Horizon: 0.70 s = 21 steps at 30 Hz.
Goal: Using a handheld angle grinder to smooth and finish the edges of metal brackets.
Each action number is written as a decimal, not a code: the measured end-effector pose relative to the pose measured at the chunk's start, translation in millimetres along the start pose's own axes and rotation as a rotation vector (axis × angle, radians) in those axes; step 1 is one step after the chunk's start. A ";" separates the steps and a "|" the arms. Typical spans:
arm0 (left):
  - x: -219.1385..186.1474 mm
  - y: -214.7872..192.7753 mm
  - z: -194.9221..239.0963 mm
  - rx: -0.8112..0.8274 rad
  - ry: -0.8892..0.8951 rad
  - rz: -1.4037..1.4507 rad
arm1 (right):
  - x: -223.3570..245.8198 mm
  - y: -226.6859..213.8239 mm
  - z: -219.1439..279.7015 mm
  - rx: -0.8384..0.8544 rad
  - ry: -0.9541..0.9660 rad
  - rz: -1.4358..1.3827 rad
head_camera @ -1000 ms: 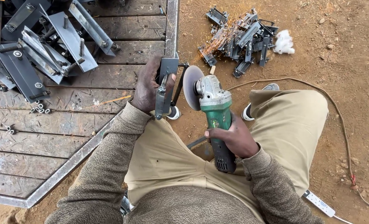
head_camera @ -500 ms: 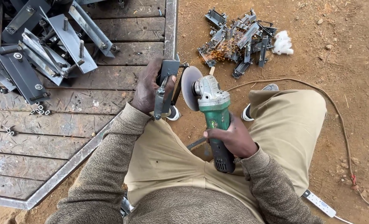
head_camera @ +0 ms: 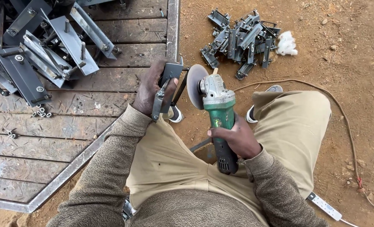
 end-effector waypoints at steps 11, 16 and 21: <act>21.3 -1.8 -0.8 -0.013 -0.045 0.035 | -17.8 -0.8 -8.4 -0.025 0.030 0.070; 13.8 -0.2 -0.3 -0.036 -0.037 0.007 | -10.0 4.1 -1.3 -0.061 0.045 0.056; 12.8 0.9 -2.8 -0.019 -0.023 0.014 | 2.1 10.2 7.3 -0.076 -0.002 -0.007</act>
Point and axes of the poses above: each hand's wrist, its own z-axis away from the middle knuckle, its own y-axis out of the palm, x = y × z, the point moved 1 cm from there along -z, towards the middle knuckle, and after that the axes turned 15 degrees about -x, right-handed, at the moved point
